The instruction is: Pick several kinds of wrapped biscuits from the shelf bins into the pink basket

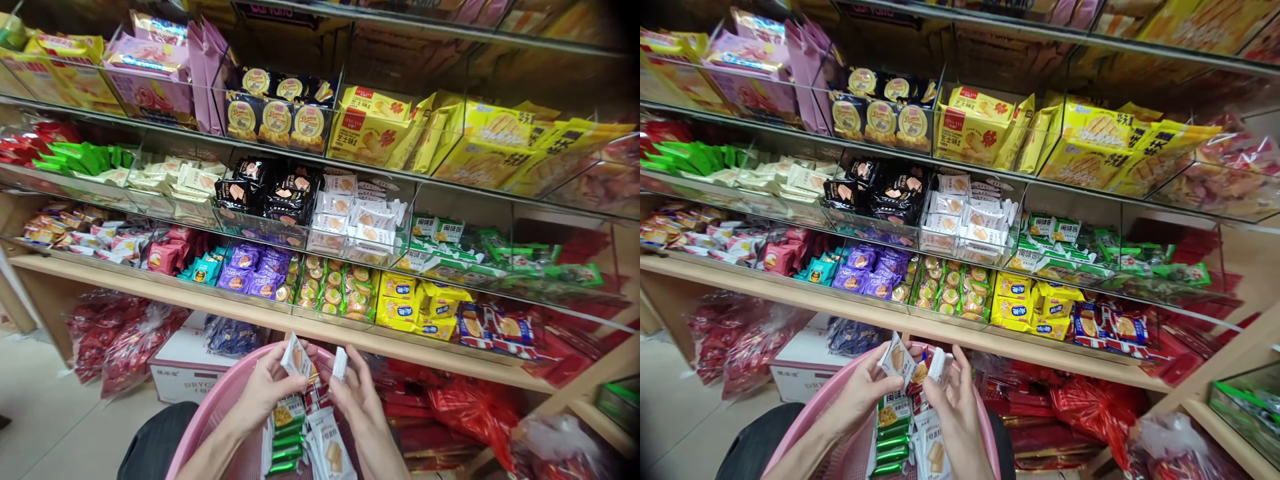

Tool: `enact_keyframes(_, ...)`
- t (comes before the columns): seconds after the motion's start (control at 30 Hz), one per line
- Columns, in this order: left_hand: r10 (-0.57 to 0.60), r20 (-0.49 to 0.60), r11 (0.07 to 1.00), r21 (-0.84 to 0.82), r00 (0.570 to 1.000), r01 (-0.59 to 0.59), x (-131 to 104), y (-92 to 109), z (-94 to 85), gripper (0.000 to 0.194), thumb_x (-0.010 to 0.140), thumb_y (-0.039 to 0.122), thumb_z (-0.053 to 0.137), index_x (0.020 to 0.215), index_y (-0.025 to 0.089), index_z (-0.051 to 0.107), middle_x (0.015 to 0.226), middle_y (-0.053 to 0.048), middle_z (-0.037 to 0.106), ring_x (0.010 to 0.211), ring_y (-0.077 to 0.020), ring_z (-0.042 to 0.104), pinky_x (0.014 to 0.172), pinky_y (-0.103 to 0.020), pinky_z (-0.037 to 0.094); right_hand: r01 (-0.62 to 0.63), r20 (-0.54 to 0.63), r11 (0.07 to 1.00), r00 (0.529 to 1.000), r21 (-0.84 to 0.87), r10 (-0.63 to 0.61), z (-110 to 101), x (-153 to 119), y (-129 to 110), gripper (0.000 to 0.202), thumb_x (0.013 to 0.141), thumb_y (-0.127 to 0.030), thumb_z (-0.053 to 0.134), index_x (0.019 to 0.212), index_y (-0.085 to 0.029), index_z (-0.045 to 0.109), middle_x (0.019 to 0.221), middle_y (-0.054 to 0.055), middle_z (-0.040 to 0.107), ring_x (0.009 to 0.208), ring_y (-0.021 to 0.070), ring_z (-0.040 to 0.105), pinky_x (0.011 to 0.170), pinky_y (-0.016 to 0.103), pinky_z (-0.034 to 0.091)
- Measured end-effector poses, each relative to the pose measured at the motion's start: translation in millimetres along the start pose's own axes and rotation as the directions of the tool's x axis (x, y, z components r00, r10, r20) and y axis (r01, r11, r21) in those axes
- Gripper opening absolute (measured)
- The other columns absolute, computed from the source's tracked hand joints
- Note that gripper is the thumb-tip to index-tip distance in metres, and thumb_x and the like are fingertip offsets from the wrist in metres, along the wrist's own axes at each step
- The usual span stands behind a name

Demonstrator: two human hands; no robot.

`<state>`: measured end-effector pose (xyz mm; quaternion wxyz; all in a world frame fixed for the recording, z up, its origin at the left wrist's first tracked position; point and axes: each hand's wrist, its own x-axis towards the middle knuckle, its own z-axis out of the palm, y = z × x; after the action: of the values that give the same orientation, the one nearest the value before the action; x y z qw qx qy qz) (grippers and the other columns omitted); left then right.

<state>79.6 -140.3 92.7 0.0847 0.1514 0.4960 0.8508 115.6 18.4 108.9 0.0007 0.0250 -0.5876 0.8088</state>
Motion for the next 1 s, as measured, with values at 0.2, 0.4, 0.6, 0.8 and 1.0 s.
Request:
enact_keyframes(0.2, 0.131, -0.017, 0.961, 0.248, 0.991, -0.123, -4, 6, 9.6, 0.039, 0.067, 0.022, 0.071, 0.101, 0.023, 0.051, 0.125, -0.006, 0.053, 0.108, -0.0213, 0.053, 0.092, -0.033, 0.042, -0.082, 0.010, 0.993, 0.997, 0.080, 0.081, 6, -2, 1, 0.069, 0.072, -0.041, 0.064, 0.129, -0.031, 0.027, 0.130, 0.005, 0.049, 0.118, 0.0196, 0.047, 0.101, 0.038, 0.034)
enact_keyframes(0.4, 0.453, 0.029, 0.656, 0.666, 0.891, -0.355, -3, -6, -0.7, 0.035, 0.070, 0.021, 0.068, 0.102, 0.025, 0.055, 0.120, -0.007, 0.050, 0.114, -0.0228, 0.046, 0.096, -0.034, 0.038, -0.279, 0.103, 0.932, 0.960, 0.231, 0.262, 15, -6, -2, 0.052, 0.074, -0.043, 0.060, 0.121, -0.028, 0.042, 0.120, 0.005, 0.056, 0.106, 0.0195, 0.055, 0.086, 0.035, 0.043)
enact_keyframes(0.6, 0.472, 0.332, 0.336, 0.789, 0.817, -0.515, -5, -10, -5.7, 0.043, 0.081, 0.010, 0.048, 0.119, 0.031, 0.048, 0.132, -0.008, 0.042, 0.114, -0.0204, 0.048, 0.092, -0.031, 0.042, -0.517, 0.314, 0.760, 0.853, 0.394, 0.417, 9, -3, -1, 0.044, 0.079, -0.052, 0.046, 0.105, -0.019, 0.058, 0.105, 0.007, 0.062, 0.089, 0.0167, 0.059, 0.077, 0.031, 0.046)
enact_keyframes(0.8, 0.336, 0.475, 0.272, 0.778, 0.813, -0.567, -12, -15, -2.8, 0.061, 0.077, 0.005, 0.044, 0.132, 0.030, 0.034, 0.144, -0.011, 0.025, 0.126, -0.0258, 0.035, 0.098, -0.038, 0.039, -0.506, 0.314, 0.740, 0.861, 0.443, 0.401, 2, -3, 4, 0.045, 0.081, -0.051, 0.044, 0.109, -0.019, 0.058, 0.094, 0.005, 0.065, 0.086, 0.0152, 0.060, 0.077, 0.029, 0.046)
enact_keyframes(1.0, 0.326, 0.518, 0.254, 0.758, 0.791, -0.601, -16, -20, 3.8, 0.059, 0.077, 0.015, 0.056, 0.130, 0.026, 0.035, 0.147, -0.012, 0.019, 0.130, -0.0280, 0.030, 0.102, -0.041, 0.034, -0.470, 0.319, 0.756, 0.879, 0.455, 0.354, 5, -8, 3, 0.042, 0.083, -0.049, 0.043, 0.105, -0.019, 0.061, 0.093, 0.005, 0.067, 0.071, 0.0122, 0.059, 0.067, 0.024, 0.046)
